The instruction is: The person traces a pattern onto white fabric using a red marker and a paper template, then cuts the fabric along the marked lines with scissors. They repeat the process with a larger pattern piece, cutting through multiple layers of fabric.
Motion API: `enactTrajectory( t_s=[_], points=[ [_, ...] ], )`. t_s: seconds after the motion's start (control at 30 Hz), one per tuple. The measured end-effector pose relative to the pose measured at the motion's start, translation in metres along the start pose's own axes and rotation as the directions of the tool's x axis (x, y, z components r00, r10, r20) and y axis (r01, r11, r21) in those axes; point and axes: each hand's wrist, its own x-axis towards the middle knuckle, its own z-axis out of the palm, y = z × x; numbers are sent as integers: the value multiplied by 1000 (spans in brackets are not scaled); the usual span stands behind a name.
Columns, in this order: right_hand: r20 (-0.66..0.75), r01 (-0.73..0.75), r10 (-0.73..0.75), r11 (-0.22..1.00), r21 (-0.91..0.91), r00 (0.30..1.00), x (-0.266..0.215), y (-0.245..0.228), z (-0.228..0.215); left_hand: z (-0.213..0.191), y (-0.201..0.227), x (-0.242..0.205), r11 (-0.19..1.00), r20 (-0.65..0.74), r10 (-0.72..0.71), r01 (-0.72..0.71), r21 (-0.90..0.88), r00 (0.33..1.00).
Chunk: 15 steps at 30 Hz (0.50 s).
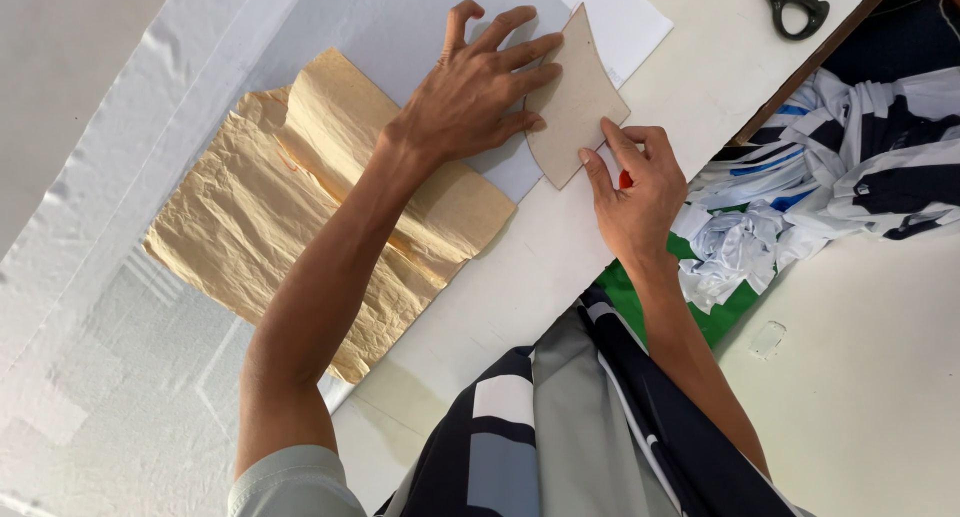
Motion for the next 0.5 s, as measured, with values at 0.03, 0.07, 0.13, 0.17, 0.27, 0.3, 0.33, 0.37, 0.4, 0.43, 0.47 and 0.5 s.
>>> enactTrajectory(
  t_s=[0.03,0.07,0.13,0.17,0.27,0.3,0.33,0.37,0.4,0.43,0.47,0.5],
  points=[
    [0,2,-2,1000,1,1000,0,-1,0,-1,0,0,1000,0,-1,1,1,1000],
    [-4,12,-12,1000,4,1000,0,-2,1,-2,0,0,1000,1,-6,6,-7,1000],
    [-7,22,-22,1000,7,1000,0,-3,1,-3,0,-1,1000,3,-11,11,-16,1000],
    [-5,25,-25,1000,7,1000,-1,-3,1,-3,0,-1,1000,-1,-9,9,-21,1000],
    [1,32,-32,999,6,999,-2,-3,2,-2,-1,-3,1000,-3,-11,11,-20,1000],
    [2,34,-34,999,4,999,-2,-3,2,-2,-1,-3,1000,-1,-11,11,-17,1000],
    [1,34,-34,999,3,999,-2,-3,2,-3,-1,-3,1000,-2,-10,10,-17,1000],
    [-3,37,-37,999,-2,999,-2,-4,2,-3,0,-3,1000,-3,-13,13,-22,1000],
    [-7,40,-40,999,-7,999,-2,-4,2,-4,0,-3,999,-4,-17,17,-27,1000],
    [-7,41,-41,999,-8,999,-2,-4,2,-4,0,-3,999,-5,-16,16,-27,1000],
    [-7,45,-45,999,-15,999,-2,-4,2,-3,0,-3,1000,-8,-14,14,-22,1000],
    [-7,50,-50,999,-22,999,-2,-4,2,-3,-1,-3,1000,-10,-13,12,-16,1000]
  ],
)
